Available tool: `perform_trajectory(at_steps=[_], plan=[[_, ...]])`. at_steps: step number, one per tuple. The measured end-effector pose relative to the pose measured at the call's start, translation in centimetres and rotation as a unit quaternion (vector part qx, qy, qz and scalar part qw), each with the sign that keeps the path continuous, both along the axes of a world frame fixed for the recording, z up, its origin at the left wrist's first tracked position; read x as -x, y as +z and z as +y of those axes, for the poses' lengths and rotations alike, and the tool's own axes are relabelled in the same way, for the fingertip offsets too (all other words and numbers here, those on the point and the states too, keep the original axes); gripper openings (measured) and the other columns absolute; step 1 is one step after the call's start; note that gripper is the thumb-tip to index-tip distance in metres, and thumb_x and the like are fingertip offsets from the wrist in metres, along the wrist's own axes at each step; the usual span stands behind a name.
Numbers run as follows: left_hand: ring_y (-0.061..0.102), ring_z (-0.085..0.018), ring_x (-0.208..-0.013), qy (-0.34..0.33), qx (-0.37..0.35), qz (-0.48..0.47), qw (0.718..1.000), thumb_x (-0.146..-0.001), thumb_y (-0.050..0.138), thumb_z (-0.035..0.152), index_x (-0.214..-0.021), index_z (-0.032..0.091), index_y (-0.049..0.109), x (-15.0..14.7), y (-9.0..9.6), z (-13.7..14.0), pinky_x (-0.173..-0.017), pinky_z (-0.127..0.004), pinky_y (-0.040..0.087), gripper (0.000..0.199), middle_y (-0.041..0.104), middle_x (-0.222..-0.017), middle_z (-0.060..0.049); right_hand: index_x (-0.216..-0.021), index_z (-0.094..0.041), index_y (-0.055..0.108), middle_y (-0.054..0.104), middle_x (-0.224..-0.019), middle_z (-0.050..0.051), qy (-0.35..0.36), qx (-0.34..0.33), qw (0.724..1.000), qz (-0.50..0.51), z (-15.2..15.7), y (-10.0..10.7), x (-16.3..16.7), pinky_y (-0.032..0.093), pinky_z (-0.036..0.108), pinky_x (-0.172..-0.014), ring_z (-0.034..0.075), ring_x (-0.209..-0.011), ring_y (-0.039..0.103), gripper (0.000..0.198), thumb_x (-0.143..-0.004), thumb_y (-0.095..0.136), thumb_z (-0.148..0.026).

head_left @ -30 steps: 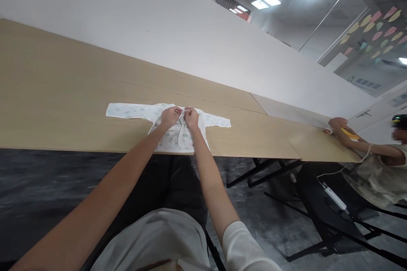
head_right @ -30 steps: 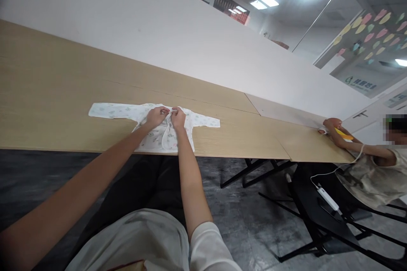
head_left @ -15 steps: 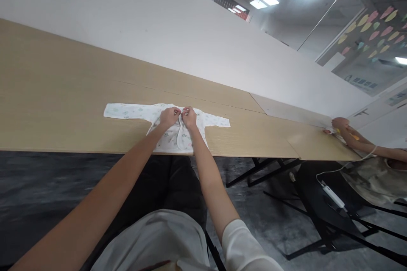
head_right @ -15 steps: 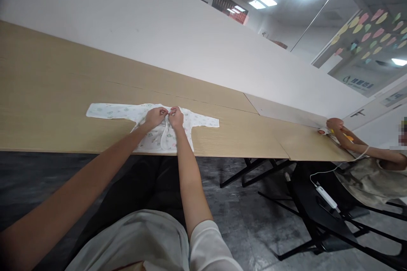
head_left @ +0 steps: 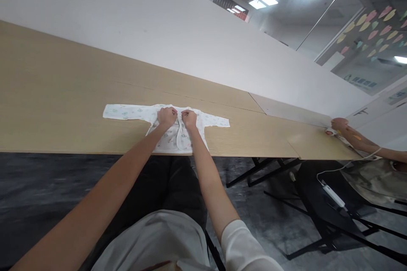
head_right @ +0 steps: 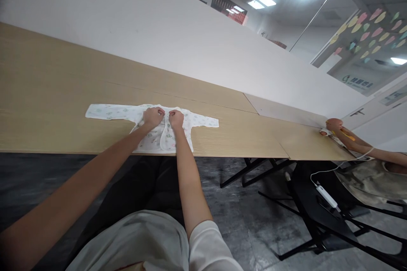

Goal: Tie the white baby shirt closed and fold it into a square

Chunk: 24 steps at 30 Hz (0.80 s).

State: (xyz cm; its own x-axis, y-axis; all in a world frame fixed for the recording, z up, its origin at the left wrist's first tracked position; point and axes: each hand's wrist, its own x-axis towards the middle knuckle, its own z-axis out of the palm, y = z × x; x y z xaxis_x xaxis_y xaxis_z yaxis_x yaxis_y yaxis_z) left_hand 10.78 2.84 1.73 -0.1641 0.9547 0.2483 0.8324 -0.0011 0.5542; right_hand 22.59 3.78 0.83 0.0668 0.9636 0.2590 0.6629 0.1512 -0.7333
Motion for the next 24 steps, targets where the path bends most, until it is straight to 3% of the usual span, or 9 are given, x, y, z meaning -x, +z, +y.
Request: perform_trajectory(at_steps=[6,10,14,18,24], plan=[[0.066,-0.025,-0.094,-0.092,0.036,0.033,0.995,-0.073,0.053,0.018,-0.087,0.019,0.079,2.0,0.1,-0.1,-0.085,-0.028,0.048,0.030,0.076,-0.095,-0.008,-0.088,-0.015,0.077,0.076,-0.100,0.007,0.014,0.001,1.000,-0.022,0.2,-0.1,0.2,0.049,0.024,-0.095,0.017,-0.098,0.069,0.032,-0.079,0.050,-0.002],[0.066,-0.027,-0.097,-0.148,0.020,0.051,0.987,-0.070,0.051,0.017,-0.086,0.021,0.081,2.8,0.3,-1.4,-0.089,-0.032,0.049,0.034,0.076,-0.097,-0.008,-0.090,-0.014,0.077,0.077,-0.098,0.006,0.034,0.030,0.999,0.013,0.2,0.5,-0.5,0.050,0.023,-0.091,0.017,-0.095,0.069,0.034,-0.075,0.051,0.000],[0.064,-0.029,-0.104,-0.168,0.003,0.054,0.984,-0.073,0.049,0.019,-0.092,0.022,0.081,2.3,0.0,-2.6,-0.094,-0.037,0.048,0.037,0.075,-0.106,-0.007,-0.093,-0.014,0.077,0.076,-0.094,0.004,0.042,0.044,0.997,0.044,-0.2,1.0,-1.9,0.051,0.023,-0.088,0.015,-0.089,0.069,0.035,-0.076,0.049,-0.001],[0.064,-0.028,-0.104,-0.169,-0.031,0.040,0.984,-0.076,0.049,0.022,-0.095,0.020,0.080,2.1,-0.7,-3.0,-0.098,-0.040,0.045,0.036,0.074,-0.109,-0.008,-0.092,-0.015,0.077,0.076,-0.092,0.004,0.067,0.021,0.997,0.012,-0.8,0.9,-2.3,0.050,0.024,-0.089,0.015,-0.086,0.067,0.036,-0.078,0.048,0.000],[0.064,-0.027,-0.103,-0.195,-0.058,0.006,0.979,-0.079,0.054,0.034,-0.094,0.023,0.079,2.4,-1.4,-2.8,-0.099,-0.038,0.044,0.032,0.074,-0.107,-0.006,-0.085,-0.015,0.076,0.074,-0.089,0.004,0.106,0.020,0.994,0.002,-1.5,1.4,-1.7,0.049,0.024,-0.084,0.016,-0.086,0.066,0.023,-0.083,0.055,-0.008]])
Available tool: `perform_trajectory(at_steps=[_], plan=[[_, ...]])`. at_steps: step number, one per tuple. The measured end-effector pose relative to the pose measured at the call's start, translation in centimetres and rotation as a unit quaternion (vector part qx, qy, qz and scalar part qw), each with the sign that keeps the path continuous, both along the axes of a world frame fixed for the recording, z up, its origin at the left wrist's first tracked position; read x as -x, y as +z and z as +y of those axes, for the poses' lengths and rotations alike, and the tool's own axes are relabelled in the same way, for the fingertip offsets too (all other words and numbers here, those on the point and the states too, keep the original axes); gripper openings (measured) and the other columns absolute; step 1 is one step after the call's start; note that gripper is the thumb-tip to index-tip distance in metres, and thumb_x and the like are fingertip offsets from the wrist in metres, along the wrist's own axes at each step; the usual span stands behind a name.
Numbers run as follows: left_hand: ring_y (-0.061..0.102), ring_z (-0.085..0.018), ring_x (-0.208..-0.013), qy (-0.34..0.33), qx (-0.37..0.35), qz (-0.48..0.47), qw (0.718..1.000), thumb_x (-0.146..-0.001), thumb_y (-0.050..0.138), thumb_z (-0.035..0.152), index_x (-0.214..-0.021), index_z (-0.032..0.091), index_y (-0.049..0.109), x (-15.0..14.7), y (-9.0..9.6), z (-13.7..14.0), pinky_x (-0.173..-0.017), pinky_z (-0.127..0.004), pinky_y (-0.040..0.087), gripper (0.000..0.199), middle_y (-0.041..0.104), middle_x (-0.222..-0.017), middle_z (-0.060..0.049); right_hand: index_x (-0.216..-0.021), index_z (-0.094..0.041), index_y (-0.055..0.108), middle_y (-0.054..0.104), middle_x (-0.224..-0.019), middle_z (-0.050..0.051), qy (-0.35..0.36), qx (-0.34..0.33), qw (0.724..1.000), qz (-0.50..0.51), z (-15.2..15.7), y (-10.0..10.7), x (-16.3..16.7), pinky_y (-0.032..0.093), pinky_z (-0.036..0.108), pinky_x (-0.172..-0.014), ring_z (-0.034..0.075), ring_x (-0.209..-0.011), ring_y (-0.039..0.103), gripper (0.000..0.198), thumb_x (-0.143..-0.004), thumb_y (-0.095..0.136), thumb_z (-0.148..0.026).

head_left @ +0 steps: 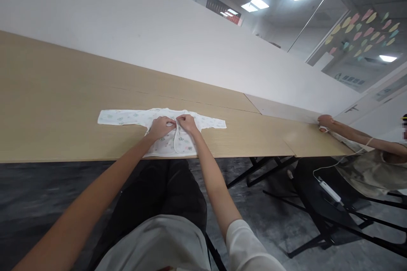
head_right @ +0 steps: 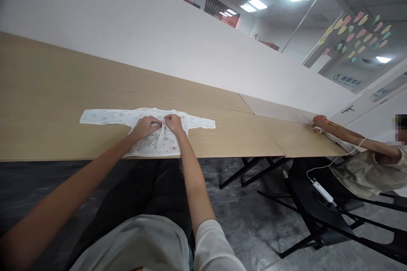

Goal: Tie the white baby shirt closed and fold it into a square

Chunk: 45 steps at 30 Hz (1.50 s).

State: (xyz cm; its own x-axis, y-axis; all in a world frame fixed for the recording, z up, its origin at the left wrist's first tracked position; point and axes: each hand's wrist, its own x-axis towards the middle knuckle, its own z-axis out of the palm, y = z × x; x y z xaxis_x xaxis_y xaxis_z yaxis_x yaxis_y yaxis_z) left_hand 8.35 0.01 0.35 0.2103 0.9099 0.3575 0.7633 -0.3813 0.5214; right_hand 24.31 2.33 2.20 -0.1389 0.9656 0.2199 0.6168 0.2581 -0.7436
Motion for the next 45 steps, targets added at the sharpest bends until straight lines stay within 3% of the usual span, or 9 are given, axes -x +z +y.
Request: perform_trajectory(at_steps=[3,5,10,19,25,30,37,45], plan=[[0.064,-0.028,-0.103,0.007,-0.007,0.009,1.000,-0.078,0.057,0.038,-0.097,0.023,0.079,-0.1,-0.1,0.1,-0.096,-0.038,0.045,0.033,0.075,-0.106,-0.007,-0.083,-0.015,0.076,0.072,-0.078,0.003,0.025,0.030,0.999,-0.005,-0.6,0.3,-0.1,0.049,0.024,-0.078,0.016,-0.079,0.066,0.011,-0.082,0.066,-0.021],[0.064,-0.030,-0.102,0.011,-0.013,0.027,0.999,-0.078,0.059,0.039,-0.098,0.023,0.079,-0.2,-0.1,0.0,-0.094,-0.039,0.045,0.033,0.074,-0.104,-0.008,-0.087,-0.015,0.076,0.070,-0.073,0.002,0.028,0.044,0.999,-0.007,-1.0,0.3,-0.3,0.049,0.024,-0.075,0.015,-0.075,0.065,0.014,-0.079,0.072,-0.026],[0.065,-0.029,-0.098,-0.017,-0.015,0.010,1.000,-0.080,0.058,0.047,-0.093,0.025,0.080,-0.3,0.1,0.0,-0.091,-0.039,0.046,0.033,0.075,-0.101,-0.008,-0.102,-0.017,0.073,0.068,-0.075,-0.001,0.008,0.061,0.997,0.040,-1.6,0.0,-1.1,0.051,0.022,-0.069,0.012,-0.068,0.062,0.027,-0.076,0.067,-0.014],[0.067,-0.022,-0.086,-0.050,0.027,-0.111,0.992,-0.077,0.057,0.045,-0.088,0.024,0.077,0.1,-0.4,0.3,-0.083,-0.031,0.050,0.031,0.076,-0.093,-0.004,-0.101,-0.017,0.070,0.068,-0.079,-0.001,0.014,0.086,0.991,0.099,-1.7,-0.4,-1.5,0.049,0.018,-0.058,0.008,-0.060,0.058,0.030,-0.073,0.063,-0.008],[0.069,-0.022,-0.087,-0.033,0.044,-0.140,0.989,-0.075,0.058,0.046,-0.087,0.023,0.075,0.0,-0.4,0.3,-0.080,-0.030,0.051,0.031,0.077,-0.091,-0.005,-0.100,-0.017,0.071,0.067,-0.071,-0.003,0.037,0.058,0.993,0.095,-2.1,-0.4,-1.5,0.048,0.018,-0.061,0.008,-0.058,0.056,0.029,-0.073,0.060,-0.011],[0.069,-0.022,-0.086,-0.034,0.046,-0.137,0.989,-0.076,0.056,0.047,-0.088,0.021,0.075,0.0,-0.2,0.2,-0.080,-0.031,0.052,0.034,0.077,-0.093,-0.006,-0.099,-0.015,0.071,0.054,-0.056,-0.007,0.050,0.002,0.996,0.079,-2.6,0.0,-1.4,0.046,0.019,-0.062,0.008,-0.053,0.050,0.032,-0.075,0.050,-0.010],[0.069,-0.023,-0.089,-0.026,0.050,-0.140,0.989,-0.076,0.056,0.044,-0.092,0.021,0.075,0.0,-0.2,0.1,-0.082,-0.031,0.052,0.034,0.077,-0.093,-0.006,-0.103,-0.015,0.069,0.066,-0.072,-0.002,0.065,0.005,0.993,0.096,-2.4,-0.1,-1.0,0.050,0.020,-0.068,0.009,-0.064,0.060,0.033,-0.074,0.055,-0.010],[0.070,-0.024,-0.091,-0.040,0.056,-0.148,0.987,-0.074,0.057,0.045,-0.093,0.018,0.075,0.2,-0.5,0.3,-0.084,-0.034,0.053,0.037,0.076,-0.098,-0.009,-0.106,-0.015,0.068,0.067,-0.075,-0.002,0.065,0.004,0.994,0.089,-2.6,-0.3,-0.9,0.051,0.019,-0.067,0.008,-0.063,0.060,0.036,-0.072,0.057,-0.009]])
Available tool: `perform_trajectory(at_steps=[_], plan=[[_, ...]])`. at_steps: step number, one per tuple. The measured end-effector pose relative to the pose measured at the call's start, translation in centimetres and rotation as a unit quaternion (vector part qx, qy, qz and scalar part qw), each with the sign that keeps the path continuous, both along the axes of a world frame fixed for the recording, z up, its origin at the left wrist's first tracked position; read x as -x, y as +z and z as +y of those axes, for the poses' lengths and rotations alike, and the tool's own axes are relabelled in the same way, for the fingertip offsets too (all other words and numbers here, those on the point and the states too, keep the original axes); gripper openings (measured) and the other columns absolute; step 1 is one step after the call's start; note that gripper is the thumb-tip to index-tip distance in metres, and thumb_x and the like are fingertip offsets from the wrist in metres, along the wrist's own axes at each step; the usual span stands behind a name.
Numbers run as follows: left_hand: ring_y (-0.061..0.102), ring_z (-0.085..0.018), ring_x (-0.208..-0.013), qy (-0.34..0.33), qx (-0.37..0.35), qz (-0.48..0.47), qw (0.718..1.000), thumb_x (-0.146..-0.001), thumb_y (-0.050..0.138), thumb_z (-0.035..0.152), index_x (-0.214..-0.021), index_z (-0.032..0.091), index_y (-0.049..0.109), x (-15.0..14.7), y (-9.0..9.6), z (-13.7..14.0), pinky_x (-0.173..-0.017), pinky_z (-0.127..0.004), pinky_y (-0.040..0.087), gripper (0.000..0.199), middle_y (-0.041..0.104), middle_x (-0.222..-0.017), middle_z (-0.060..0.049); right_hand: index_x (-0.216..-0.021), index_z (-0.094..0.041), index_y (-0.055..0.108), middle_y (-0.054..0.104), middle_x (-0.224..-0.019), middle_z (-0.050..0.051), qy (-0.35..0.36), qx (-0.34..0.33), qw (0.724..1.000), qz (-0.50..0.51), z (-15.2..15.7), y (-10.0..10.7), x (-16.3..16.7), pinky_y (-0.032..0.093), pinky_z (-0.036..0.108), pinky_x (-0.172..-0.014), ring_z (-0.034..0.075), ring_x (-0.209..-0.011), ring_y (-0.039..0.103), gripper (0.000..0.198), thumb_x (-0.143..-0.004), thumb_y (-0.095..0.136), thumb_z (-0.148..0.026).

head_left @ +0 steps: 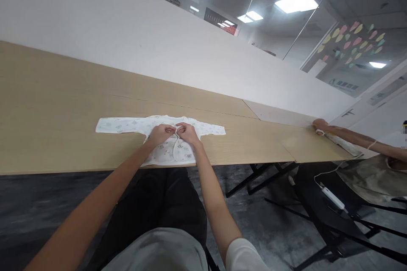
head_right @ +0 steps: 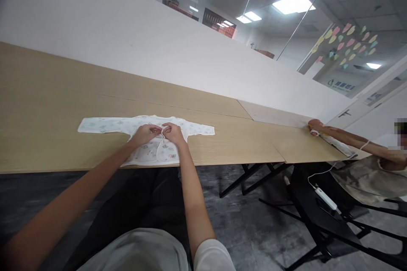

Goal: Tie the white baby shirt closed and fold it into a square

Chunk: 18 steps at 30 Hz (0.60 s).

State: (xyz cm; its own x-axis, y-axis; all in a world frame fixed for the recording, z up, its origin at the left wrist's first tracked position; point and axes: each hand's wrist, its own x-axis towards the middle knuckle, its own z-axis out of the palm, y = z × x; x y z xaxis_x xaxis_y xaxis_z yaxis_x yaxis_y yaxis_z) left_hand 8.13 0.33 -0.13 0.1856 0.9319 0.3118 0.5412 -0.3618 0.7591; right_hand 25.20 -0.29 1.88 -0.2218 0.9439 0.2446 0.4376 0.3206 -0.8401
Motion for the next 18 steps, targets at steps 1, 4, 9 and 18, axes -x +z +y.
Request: perform_trajectory(at_steps=[1,4,9,18], plan=[[0.070,-0.024,-0.090,-0.001,0.001,0.002,1.000,-0.074,0.058,0.045,-0.092,0.019,0.076,0.01,0.02,0.05,-0.084,-0.034,0.054,0.037,0.076,-0.097,-0.009,-0.106,-0.015,0.068,0.067,-0.075,-0.002,0.000,0.001,1.000,-0.004,0.01,-0.05,0.03,0.051,0.019,-0.067,0.008,-0.063,0.060,0.037,-0.072,0.057,-0.008],[0.071,-0.024,-0.089,0.003,-0.001,0.002,1.000,-0.074,0.058,0.045,-0.089,0.020,0.076,-0.05,0.07,0.11,-0.083,-0.035,0.054,0.035,0.077,-0.094,-0.008,-0.104,-0.016,0.068,0.066,-0.073,-0.003,0.001,-0.003,1.000,-0.008,0.23,-0.30,0.10,0.051,0.019,-0.068,0.009,-0.064,0.061,0.036,-0.071,0.058,-0.008],[0.070,-0.025,-0.092,0.010,-0.010,-0.015,1.000,-0.075,0.056,0.045,-0.089,0.021,0.077,-0.11,0.09,-0.21,-0.084,-0.034,0.054,0.035,0.077,-0.095,-0.007,-0.102,-0.017,0.067,0.062,-0.068,-0.005,-0.001,-0.011,1.000,0.004,0.71,-0.86,0.26,0.050,0.019,-0.066,0.009,-0.064,0.060,0.033,-0.071,0.058,-0.010],[0.067,-0.028,-0.092,0.054,-0.065,0.142,0.986,-0.079,0.048,0.034,-0.086,0.022,0.077,-0.48,0.13,-0.14,-0.088,-0.038,0.050,0.031,0.076,-0.092,-0.009,-0.089,-0.018,0.066,0.061,-0.065,-0.006,-0.038,0.035,0.999,0.006,0.97,-0.82,0.78,0.050,0.020,-0.064,0.011,-0.064,0.061,0.029,-0.065,0.055,-0.005]])
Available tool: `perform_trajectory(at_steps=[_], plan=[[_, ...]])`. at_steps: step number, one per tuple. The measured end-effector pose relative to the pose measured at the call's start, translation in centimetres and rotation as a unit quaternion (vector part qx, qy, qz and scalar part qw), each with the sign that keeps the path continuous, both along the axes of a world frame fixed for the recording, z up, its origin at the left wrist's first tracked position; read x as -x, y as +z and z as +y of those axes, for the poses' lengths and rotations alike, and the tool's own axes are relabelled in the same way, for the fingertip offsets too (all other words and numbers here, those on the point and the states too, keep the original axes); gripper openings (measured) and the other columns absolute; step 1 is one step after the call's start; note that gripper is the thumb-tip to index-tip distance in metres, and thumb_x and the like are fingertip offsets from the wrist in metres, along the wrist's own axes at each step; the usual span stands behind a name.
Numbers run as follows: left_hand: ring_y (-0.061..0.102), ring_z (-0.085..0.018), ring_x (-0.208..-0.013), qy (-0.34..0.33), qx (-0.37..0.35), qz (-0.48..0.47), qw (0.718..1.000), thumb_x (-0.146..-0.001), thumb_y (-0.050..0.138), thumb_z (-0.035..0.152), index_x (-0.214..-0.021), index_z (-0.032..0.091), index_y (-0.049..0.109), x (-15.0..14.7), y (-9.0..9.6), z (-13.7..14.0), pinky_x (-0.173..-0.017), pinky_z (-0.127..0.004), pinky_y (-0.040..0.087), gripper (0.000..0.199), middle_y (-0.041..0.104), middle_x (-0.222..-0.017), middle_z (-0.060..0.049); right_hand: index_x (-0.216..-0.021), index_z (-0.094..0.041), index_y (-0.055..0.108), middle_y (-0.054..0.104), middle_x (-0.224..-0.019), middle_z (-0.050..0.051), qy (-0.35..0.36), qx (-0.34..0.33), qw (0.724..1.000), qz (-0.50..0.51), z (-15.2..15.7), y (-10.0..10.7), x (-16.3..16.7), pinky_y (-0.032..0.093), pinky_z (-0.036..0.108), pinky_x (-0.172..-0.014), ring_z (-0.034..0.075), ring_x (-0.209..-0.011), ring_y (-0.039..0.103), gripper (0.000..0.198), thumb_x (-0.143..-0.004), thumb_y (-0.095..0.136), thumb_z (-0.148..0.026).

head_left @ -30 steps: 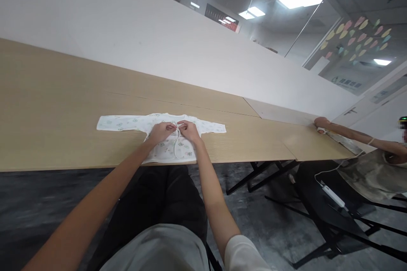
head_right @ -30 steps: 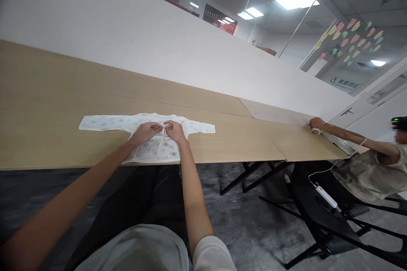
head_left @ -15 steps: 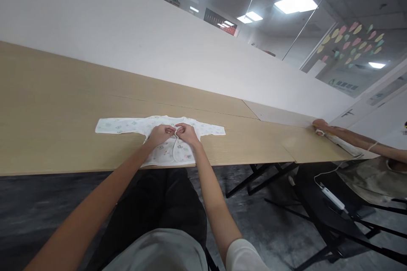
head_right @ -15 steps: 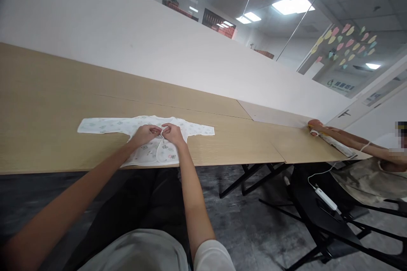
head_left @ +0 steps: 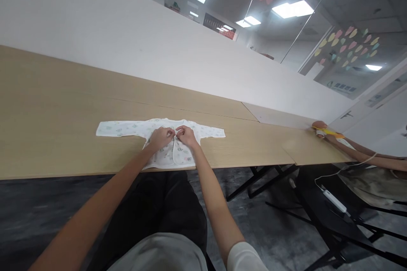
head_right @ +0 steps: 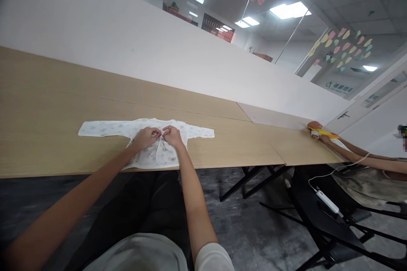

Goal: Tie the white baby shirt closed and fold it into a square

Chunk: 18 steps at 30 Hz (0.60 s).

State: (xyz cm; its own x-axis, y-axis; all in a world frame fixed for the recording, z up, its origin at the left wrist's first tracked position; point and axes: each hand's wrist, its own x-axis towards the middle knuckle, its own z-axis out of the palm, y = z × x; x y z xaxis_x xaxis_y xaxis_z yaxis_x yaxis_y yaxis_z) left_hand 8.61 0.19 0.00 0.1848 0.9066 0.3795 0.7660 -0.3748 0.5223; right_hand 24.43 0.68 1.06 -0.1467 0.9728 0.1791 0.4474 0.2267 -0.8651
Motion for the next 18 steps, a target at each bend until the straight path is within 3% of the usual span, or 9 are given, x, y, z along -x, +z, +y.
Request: perform_trajectory(at_steps=[7,12,18], plan=[[0.061,-0.032,-0.106,0.046,-0.013,0.056,0.997,-0.080,0.051,0.030,-0.082,0.022,0.076,-0.1,0.5,-0.5,-0.096,-0.043,0.045,0.026,0.072,-0.104,-0.012,-0.090,-0.016,0.068,0.064,-0.065,-0.004,-0.039,0.032,0.999,0.007,-0.3,0.5,-0.2,0.048,0.019,-0.059,0.011,-0.060,0.060,0.030,-0.065,0.058,-0.004],[0.061,-0.028,-0.108,-0.003,-0.031,0.043,0.999,-0.080,0.050,0.027,-0.098,0.024,0.076,0.3,0.8,-0.8,-0.100,-0.041,0.043,0.032,0.072,-0.111,-0.008,-0.076,-0.016,0.073,0.068,-0.065,0.000,-0.030,0.036,0.999,-0.008,-0.5,0.5,-0.5,0.050,0.021,-0.063,0.013,-0.062,0.063,0.012,-0.072,0.064,-0.011],[0.062,-0.031,-0.106,-0.009,-0.025,0.088,0.996,-0.083,0.049,0.033,-0.096,0.024,0.078,0.6,1.0,-1.3,-0.096,-0.043,0.044,0.033,0.073,-0.111,-0.008,-0.071,-0.018,0.076,0.072,-0.069,0.002,-0.020,0.009,0.999,-0.050,-0.5,0.8,-0.5,0.051,0.024,-0.070,0.016,-0.070,0.067,0.013,-0.075,0.066,-0.010]])
